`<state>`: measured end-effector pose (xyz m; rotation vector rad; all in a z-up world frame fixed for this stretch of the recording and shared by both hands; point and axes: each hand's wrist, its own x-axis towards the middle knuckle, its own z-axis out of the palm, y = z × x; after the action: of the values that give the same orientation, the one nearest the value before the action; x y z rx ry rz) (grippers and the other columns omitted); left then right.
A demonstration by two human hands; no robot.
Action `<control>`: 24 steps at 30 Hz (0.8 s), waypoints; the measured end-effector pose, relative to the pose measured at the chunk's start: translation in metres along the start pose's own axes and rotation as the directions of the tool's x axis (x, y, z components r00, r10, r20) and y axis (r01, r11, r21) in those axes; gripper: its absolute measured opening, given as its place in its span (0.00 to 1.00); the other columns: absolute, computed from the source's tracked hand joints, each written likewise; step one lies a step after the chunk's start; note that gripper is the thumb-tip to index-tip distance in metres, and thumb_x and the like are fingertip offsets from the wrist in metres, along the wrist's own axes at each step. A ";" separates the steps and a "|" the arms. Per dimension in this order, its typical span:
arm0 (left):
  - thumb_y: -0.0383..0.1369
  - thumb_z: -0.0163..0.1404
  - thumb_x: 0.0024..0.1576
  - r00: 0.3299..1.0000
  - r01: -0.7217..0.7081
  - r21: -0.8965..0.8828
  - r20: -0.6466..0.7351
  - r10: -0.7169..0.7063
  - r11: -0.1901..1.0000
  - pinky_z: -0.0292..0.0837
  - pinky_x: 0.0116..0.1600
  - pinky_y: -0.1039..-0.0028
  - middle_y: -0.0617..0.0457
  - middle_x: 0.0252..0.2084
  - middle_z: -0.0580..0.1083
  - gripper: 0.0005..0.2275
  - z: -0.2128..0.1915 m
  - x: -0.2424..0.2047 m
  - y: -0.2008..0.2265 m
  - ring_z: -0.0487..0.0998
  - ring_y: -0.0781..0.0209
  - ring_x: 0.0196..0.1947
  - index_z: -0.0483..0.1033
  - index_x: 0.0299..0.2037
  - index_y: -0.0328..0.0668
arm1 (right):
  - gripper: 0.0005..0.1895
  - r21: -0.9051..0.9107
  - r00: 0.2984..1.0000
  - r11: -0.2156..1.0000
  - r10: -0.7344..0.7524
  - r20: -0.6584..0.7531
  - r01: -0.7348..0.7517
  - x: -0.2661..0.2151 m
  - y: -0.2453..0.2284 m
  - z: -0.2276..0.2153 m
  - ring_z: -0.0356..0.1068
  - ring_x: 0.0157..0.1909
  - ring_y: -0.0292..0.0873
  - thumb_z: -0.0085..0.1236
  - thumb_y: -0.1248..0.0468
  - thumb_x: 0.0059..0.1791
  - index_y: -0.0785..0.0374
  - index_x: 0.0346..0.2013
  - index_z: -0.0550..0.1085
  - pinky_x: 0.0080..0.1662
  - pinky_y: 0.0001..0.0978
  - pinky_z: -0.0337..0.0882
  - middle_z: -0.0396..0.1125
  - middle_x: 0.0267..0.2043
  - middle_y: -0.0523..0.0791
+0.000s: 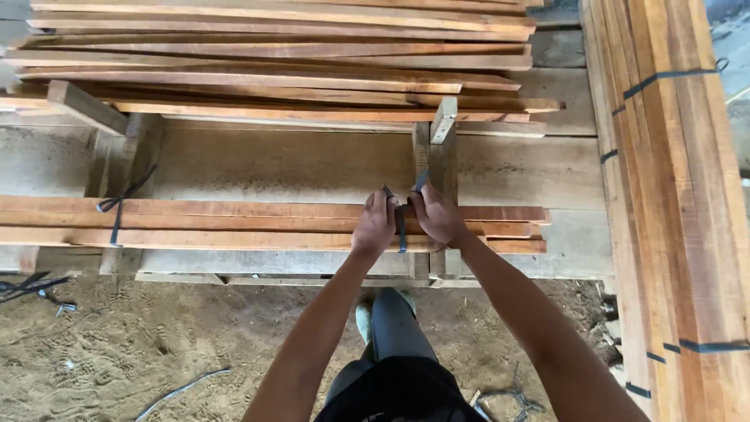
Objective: The recorder is bundling thin wood slats together using black straps on a workbench in a workshop.
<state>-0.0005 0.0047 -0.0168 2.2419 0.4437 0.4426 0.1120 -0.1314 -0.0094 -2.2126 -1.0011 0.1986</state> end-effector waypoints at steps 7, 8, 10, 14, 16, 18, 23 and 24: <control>0.40 0.45 0.67 0.998 0.050 -0.162 0.035 -0.045 0.986 0.74 0.36 0.42 0.37 0.38 0.74 0.09 -0.007 -0.001 0.008 0.78 0.27 0.42 0.70 0.44 0.44 | 0.13 0.046 0.983 0.982 0.183 0.032 -0.185 0.003 0.010 0.001 0.74 0.31 0.59 0.40 0.57 0.62 0.62 0.56 0.64 0.30 0.53 0.72 0.71 0.32 0.57; 0.40 0.46 0.67 0.998 0.048 -0.187 0.039 -0.042 0.981 0.75 0.35 0.43 0.38 0.37 0.76 0.09 -0.014 -0.001 0.020 0.79 0.28 0.41 0.73 0.45 0.46 | 0.12 0.045 0.977 0.977 0.207 0.045 -0.209 0.005 0.015 0.004 0.73 0.30 0.59 0.41 0.58 0.62 0.63 0.54 0.64 0.29 0.53 0.69 0.70 0.31 0.57; 0.40 0.47 0.66 0.998 0.052 -0.209 0.044 -0.044 0.976 0.75 0.35 0.45 0.39 0.36 0.78 0.09 -0.021 -0.001 0.029 0.79 0.30 0.40 0.76 0.46 0.48 | 0.12 0.045 0.971 0.971 0.231 0.064 -0.234 0.013 0.012 0.003 0.73 0.29 0.59 0.41 0.58 0.62 0.65 0.52 0.64 0.27 0.52 0.67 0.69 0.30 0.56; 0.42 0.47 0.66 0.994 0.062 -0.179 0.101 -0.044 0.982 0.77 0.41 0.43 0.38 0.38 0.78 0.11 -0.017 -0.003 0.016 0.80 0.31 0.41 0.75 0.45 0.46 | 0.16 0.036 0.949 0.952 0.297 0.110 -0.302 0.030 0.040 0.023 0.74 0.29 0.58 0.44 0.63 0.60 0.71 0.59 0.67 0.27 0.49 0.71 0.72 0.34 0.59; 0.41 0.47 0.66 0.996 0.007 -0.204 0.091 0.012 0.979 0.77 0.39 0.44 0.36 0.38 0.77 0.10 -0.009 0.004 0.010 0.80 0.30 0.41 0.75 0.44 0.44 | 0.18 0.062 0.926 0.931 0.346 0.148 -0.358 0.041 0.064 0.034 0.74 0.30 0.59 0.44 0.62 0.60 0.72 0.59 0.68 0.28 0.50 0.71 0.72 0.35 0.60; 0.40 0.48 0.66 0.989 -0.101 -0.096 0.098 0.111 0.990 0.79 0.34 0.48 0.40 0.36 0.77 0.09 -0.004 0.000 0.002 0.81 0.32 0.37 0.76 0.41 0.45 | 0.20 0.041 0.910 0.919 0.382 0.164 -0.393 0.040 0.061 0.039 0.76 0.33 0.57 0.44 0.62 0.59 0.73 0.62 0.67 0.29 0.47 0.73 0.73 0.37 0.62; 0.37 0.45 0.67 0.977 -0.109 -0.173 0.161 0.138 0.979 0.76 0.33 0.45 0.37 0.35 0.75 0.10 -0.018 0.002 0.011 0.79 0.27 0.35 0.74 0.43 0.39 | 0.24 0.092 0.826 0.828 0.530 0.194 -0.553 0.042 0.049 0.039 0.73 0.28 0.53 0.41 0.57 0.59 0.72 0.64 0.67 0.25 0.44 0.69 0.74 0.38 0.59; 0.34 0.46 0.67 0.976 -0.059 -0.245 0.188 0.107 0.968 0.75 0.34 0.47 0.36 0.33 0.75 0.09 -0.029 0.004 0.023 0.79 0.27 0.36 0.74 0.43 0.36 | 0.25 0.102 0.815 0.814 0.552 0.176 -0.573 0.045 0.048 0.039 0.71 0.24 0.51 0.41 0.57 0.58 0.73 0.63 0.69 0.23 0.39 0.66 0.74 0.36 0.59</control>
<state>-0.0062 0.0109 0.0194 2.0502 0.1803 0.2924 0.1564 -0.1008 -0.0635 -2.3191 -0.3436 0.6836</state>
